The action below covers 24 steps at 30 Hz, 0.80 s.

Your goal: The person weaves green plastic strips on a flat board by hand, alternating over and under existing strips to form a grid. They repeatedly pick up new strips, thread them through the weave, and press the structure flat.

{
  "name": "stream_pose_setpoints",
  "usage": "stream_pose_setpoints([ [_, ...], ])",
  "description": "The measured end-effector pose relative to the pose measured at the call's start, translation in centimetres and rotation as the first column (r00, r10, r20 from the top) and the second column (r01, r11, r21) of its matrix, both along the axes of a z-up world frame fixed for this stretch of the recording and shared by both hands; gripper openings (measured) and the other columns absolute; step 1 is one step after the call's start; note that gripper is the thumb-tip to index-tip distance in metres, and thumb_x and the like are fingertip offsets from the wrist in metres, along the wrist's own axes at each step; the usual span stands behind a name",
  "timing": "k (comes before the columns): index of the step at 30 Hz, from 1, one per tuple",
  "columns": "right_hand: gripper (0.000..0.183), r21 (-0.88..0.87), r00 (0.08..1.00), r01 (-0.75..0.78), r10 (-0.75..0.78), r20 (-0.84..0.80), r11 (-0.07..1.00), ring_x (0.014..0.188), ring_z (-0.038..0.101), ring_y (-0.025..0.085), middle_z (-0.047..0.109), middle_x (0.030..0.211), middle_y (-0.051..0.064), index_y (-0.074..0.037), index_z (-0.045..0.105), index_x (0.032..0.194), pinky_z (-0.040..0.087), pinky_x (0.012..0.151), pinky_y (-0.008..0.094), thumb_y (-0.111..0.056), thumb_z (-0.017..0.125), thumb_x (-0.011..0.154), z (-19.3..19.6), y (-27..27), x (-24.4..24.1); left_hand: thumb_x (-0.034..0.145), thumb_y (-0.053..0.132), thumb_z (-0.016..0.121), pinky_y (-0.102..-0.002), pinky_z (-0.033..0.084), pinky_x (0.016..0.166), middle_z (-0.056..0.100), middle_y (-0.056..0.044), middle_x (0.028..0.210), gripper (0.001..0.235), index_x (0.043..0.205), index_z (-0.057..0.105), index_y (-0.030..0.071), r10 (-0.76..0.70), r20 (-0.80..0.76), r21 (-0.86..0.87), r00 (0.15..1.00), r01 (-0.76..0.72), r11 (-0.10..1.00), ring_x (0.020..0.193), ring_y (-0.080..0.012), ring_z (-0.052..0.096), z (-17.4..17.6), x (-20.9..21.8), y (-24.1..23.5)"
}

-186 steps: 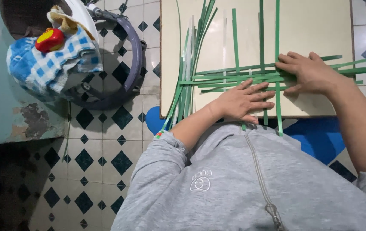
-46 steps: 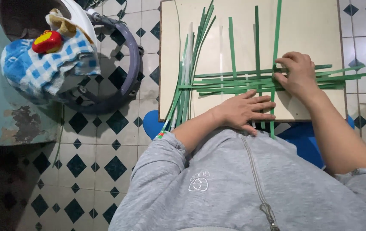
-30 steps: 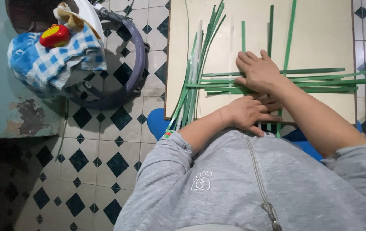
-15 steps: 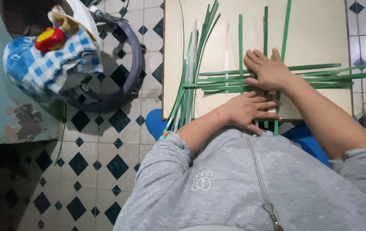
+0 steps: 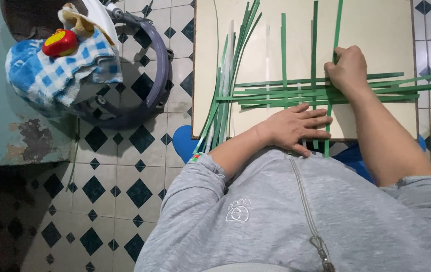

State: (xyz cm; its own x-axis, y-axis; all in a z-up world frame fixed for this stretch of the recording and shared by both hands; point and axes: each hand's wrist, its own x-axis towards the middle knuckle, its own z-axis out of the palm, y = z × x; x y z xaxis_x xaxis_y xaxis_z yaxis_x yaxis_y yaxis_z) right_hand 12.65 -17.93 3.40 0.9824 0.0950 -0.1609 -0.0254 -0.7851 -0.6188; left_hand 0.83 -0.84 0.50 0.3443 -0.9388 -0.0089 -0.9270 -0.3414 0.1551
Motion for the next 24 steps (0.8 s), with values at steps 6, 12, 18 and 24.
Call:
stream_pose_setpoints([
  [6, 0.029, -0.030, 0.997, -0.076, 0.076, -0.016, 0.997, 0.061, 0.036, 0.023, 0.043, 0.064, 0.008, -0.005, 0.039, 0.066, 0.028, 0.052, 0.039, 0.000, 0.063, 0.081, -0.9, -0.7, 0.7, 0.091, 0.078, 0.029, -0.051, 0.016, 0.118, 0.022, -0.006, 0.159, 0.077, 0.152, 0.034, 0.030, 0.006, 0.004, -0.010, 1.000, -0.006, 1.000, 0.148, -0.0278, 0.014, 0.3, -0.2, 0.1],
  [12, 0.056, -0.043, 1.000, -0.007, 0.007, -0.005, 0.999, 0.079, 0.058, 0.025, 0.064, 0.087, 0.006, 0.001, 0.065, 0.125, 0.050, 0.067, 0.039, -0.004, 0.076, 0.070, -2.4, -1.2, 1.9, 0.092, 0.079, 0.030, -0.050, 0.017, 0.118, 0.021, -0.004, 0.160, 0.076, 0.153, 0.033, 0.033, -0.005, 0.037, 0.009, 0.999, 0.005, 1.000, 0.148, -0.0270, 0.013, 0.3, -0.2, 0.2],
  [18, 0.026, -0.197, 0.992, 0.076, -0.093, -0.082, 0.977, 0.072, 0.065, 0.025, 0.070, 0.084, 0.006, -0.010, 0.071, 0.088, 0.052, 0.058, 0.040, -0.014, 0.083, 0.066, -1.7, -1.1, 2.6, 0.092, 0.079, 0.030, -0.049, 0.013, 0.118, 0.019, -0.003, 0.160, 0.074, 0.153, 0.030, 0.036, -0.006, 0.017, 0.037, 1.000, 0.005, 0.999, 0.148, -0.0261, 0.011, 0.7, -0.2, 0.1],
  [24, 0.023, -0.216, 1.000, 0.013, -0.018, -0.018, 0.976, 0.083, 0.064, 0.026, 0.071, 0.089, 0.009, -0.007, 0.073, 0.089, 0.053, 0.063, 0.042, -0.015, 0.081, 0.070, -3.1, -1.7, 3.6, 0.092, 0.077, 0.033, -0.050, 0.011, 0.119, 0.019, -0.002, 0.160, 0.073, 0.152, 0.033, 0.035, 0.003, -0.041, 0.057, 0.999, -0.001, 0.998, 0.148, -0.0262, 0.009, 1.3, -0.2, 0.0],
])
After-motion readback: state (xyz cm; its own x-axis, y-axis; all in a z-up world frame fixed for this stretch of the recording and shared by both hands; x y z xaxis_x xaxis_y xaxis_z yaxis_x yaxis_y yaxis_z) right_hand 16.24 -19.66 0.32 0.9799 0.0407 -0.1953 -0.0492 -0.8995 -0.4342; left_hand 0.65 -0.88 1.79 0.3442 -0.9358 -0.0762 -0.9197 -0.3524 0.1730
